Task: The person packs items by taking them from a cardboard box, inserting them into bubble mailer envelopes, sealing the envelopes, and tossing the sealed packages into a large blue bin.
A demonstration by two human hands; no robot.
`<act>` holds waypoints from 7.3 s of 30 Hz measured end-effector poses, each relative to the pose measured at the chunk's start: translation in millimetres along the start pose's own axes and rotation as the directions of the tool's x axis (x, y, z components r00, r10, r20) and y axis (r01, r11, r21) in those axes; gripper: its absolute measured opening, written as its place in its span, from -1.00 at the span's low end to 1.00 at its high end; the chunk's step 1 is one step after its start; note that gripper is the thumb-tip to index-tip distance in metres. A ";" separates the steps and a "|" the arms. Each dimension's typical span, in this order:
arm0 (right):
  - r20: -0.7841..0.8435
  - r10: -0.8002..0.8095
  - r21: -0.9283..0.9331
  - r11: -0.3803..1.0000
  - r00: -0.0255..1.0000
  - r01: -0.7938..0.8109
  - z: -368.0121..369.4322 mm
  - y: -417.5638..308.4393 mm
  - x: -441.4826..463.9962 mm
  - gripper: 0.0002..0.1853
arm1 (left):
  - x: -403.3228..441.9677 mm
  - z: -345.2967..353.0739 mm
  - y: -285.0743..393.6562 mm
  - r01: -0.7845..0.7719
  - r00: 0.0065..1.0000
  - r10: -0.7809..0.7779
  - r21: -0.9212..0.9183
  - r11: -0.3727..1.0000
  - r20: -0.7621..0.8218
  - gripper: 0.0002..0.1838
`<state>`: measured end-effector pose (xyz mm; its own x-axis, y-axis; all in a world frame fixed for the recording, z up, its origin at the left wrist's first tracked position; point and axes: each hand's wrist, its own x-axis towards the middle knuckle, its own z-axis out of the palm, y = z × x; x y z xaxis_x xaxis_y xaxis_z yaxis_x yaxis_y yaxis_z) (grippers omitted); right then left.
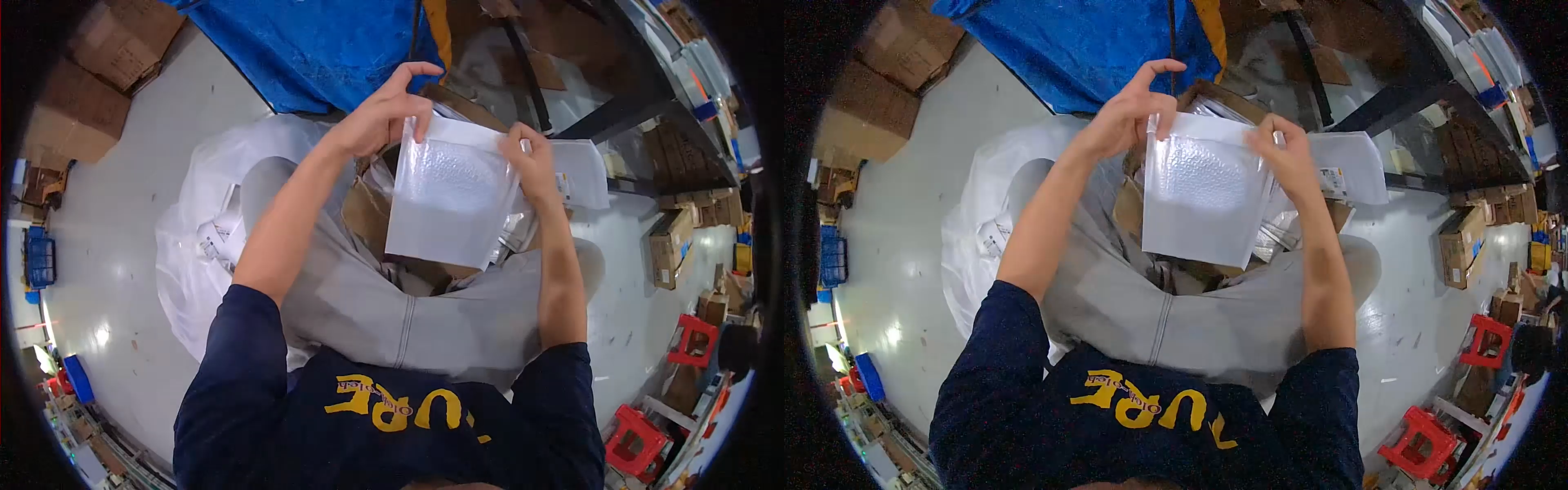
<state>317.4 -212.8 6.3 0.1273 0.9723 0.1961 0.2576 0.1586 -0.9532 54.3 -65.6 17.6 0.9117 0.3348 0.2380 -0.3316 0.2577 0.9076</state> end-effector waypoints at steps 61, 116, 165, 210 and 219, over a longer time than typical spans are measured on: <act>0.143 0.417 -0.736 0.651 0.897 -0.186 96.2 199.7 -35.6 -0.39 | 15.4 -36.3 -21.8 0.224 0.754 0.455 0.837 0.500 -0.473 -0.53; -0.473 -0.128 -0.256 0.967 0.872 0.003 -64.1 15.5 13.9 -0.68 | 6.0 6.6 -31.4 0.069 0.997 -0.015 0.877 0.475 -0.070 -0.85; 0.185 0.127 0.499 0.842 0.974 -0.205 -27.4 10.5 2.9 -0.79 | 14.6 15.7 -17.4 -0.206 0.943 0.239 0.160 0.965 -0.230 0.01; -0.465 -0.068 -0.863 0.255 0.882 -0.436 -167.2 133.8 -20.0 -0.53 | 21.0 -25.4 -22.0 0.136 0.575 0.254 0.396 0.908 -0.778 -0.35; 0.340 0.233 -0.875 0.434 0.911 0.215 3.9 176.2 -14.2 -0.17 | 32.6 3.5 -51.8 0.327 0.732 0.180 0.572 0.752 -0.657 -0.52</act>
<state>357.2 -198.0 -165.4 -0.1493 0.9813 -0.1212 0.9771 0.1277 -0.1700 102.0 -71.2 -20.5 0.4488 0.8867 0.1107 0.1876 -0.2146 0.9585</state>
